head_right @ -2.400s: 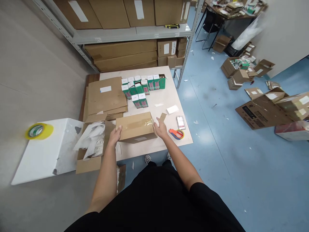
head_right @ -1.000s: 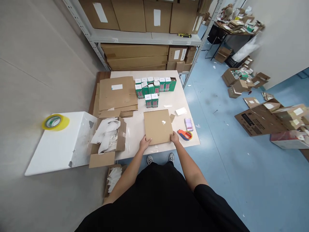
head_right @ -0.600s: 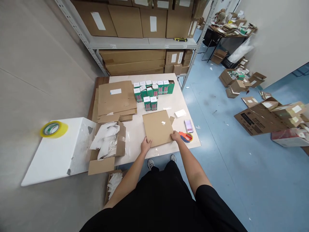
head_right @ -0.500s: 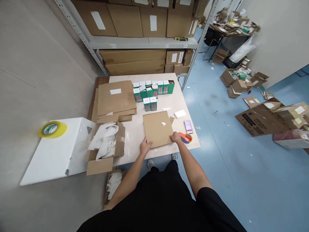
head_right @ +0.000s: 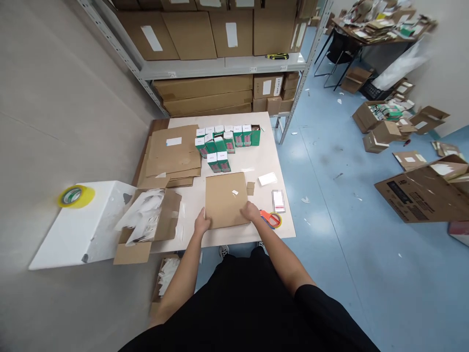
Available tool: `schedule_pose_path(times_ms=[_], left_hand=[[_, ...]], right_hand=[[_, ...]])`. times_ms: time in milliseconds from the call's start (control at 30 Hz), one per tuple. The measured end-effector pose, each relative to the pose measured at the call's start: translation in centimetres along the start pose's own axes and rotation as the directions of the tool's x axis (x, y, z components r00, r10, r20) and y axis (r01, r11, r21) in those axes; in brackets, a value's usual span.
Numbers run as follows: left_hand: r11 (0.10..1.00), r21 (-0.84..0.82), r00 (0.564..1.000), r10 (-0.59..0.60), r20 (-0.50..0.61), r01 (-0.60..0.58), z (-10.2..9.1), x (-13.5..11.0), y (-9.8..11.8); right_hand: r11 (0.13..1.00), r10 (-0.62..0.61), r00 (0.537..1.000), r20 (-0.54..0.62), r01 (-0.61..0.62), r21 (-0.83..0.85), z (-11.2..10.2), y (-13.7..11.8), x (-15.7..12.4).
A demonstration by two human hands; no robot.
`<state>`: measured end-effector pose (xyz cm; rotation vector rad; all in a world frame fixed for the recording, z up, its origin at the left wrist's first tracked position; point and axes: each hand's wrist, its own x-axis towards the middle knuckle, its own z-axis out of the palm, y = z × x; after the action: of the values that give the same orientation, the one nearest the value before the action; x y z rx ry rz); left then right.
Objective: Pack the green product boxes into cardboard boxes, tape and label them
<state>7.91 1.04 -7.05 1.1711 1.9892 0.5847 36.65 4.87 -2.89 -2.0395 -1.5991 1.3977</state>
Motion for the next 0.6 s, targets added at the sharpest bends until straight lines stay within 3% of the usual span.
schedule_pose_path(times_ms=[67, 133, 300, 433, 500, 600], left_hand=[[0.997, 0.005, 0.990, 0.076, -0.117, -0.075, 1.0, -0.2, 1.5], [0.983, 0.018, 0.972, 0.181, -0.148, -0.181, 2.3, -0.4, 3.8], [0.938, -0.002, 0.937, 0.346, -0.045, -0.347, 7.0, 0.4, 11.4], [0.900, -0.088, 0.898, 0.434, 0.076, -0.427, 12.0, 3.4, 17.0], [0.896, -0.114, 0.889, 0.442, 0.122, -0.430, 15.1, 5.5, 18.8], [0.927, -0.140, 0.912, 0.368, 0.182, -0.347, 20.3, 8.7, 20.0]], right_hand=[[0.995, -0.093, 0.994, -0.055, 0.091, -0.026, -2.1, 0.3, 0.4], [0.985, -0.175, 0.973, -0.148, 0.174, -0.019, -4.5, 0.7, 0.8], [0.972, -0.234, 0.943, -0.236, 0.235, -0.023, -10.2, 1.8, 3.2], [0.975, -0.220, 0.943, -0.249, 0.215, -0.046, -13.6, 3.7, 6.5], [0.976, -0.219, 0.942, -0.255, 0.210, -0.062, -14.5, 5.1, 8.6], [0.981, -0.187, 0.953, -0.238, 0.170, -0.093, -15.0, 7.6, 12.0]])
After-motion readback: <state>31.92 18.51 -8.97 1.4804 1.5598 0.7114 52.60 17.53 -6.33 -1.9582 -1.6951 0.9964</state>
